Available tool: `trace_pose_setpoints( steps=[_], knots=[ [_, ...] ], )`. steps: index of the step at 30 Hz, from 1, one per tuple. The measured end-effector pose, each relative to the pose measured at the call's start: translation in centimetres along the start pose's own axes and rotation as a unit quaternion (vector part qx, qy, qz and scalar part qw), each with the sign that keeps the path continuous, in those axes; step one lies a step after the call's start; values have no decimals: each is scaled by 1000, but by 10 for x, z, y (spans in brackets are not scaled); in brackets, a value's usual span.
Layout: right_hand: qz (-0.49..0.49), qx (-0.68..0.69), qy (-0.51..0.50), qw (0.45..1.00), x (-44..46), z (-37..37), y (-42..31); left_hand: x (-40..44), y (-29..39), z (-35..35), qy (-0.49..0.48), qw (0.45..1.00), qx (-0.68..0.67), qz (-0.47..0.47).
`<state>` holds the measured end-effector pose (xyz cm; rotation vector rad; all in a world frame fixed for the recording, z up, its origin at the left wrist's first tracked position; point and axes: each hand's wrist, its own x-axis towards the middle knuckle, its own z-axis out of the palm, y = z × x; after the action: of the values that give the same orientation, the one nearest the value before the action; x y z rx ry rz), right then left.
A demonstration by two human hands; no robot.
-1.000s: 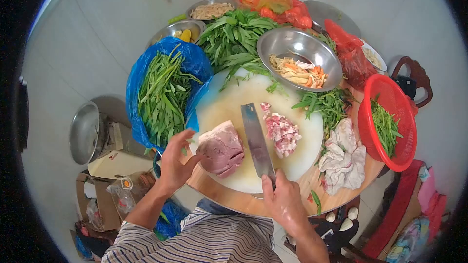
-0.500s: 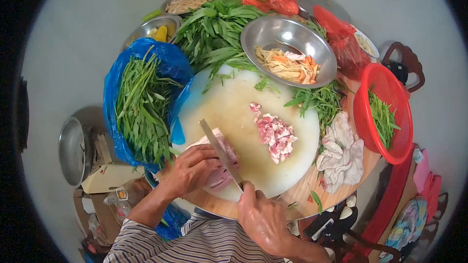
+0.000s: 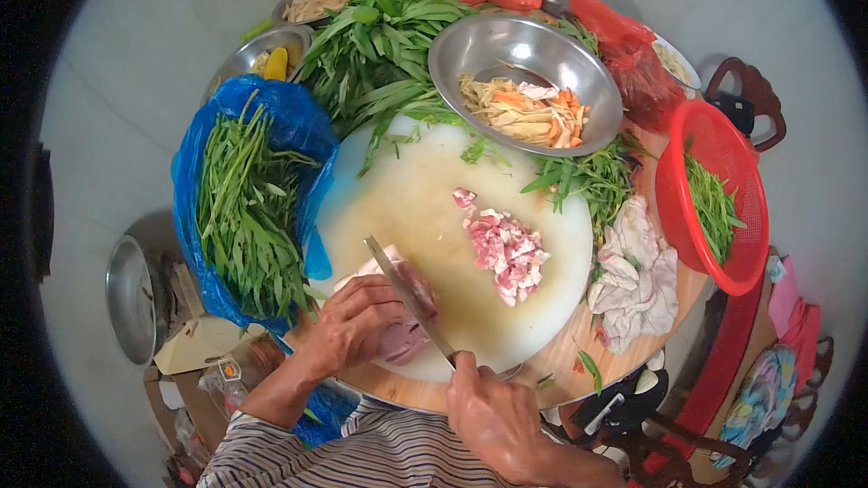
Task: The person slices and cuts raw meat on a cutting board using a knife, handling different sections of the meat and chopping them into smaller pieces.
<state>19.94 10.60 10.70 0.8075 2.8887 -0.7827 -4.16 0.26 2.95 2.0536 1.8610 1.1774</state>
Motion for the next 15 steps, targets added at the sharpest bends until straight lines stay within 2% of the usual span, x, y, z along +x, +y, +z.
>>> trace_pose_setpoints(
  steps=[2,6,8,11,15],
  knots=[
    [39,49,-25,998,-2,-10,-5,1,-1,-2,-6,1000,-17,-4],
    [57,45,-40,997,-2,-20,-13,1,-6,-1,-24,999,-47,4],
    [24,22,-52,998,9,-25,-15,-2,-10,3,-19,998,-54,4],
    [49,-16,-95,994,26,-20,-16,-1,-11,1,-21,998,-60,2],
    [5,-3,-76,997,60,-22,-15,0,-12,2,-38,997,-60,6]
  ],
)
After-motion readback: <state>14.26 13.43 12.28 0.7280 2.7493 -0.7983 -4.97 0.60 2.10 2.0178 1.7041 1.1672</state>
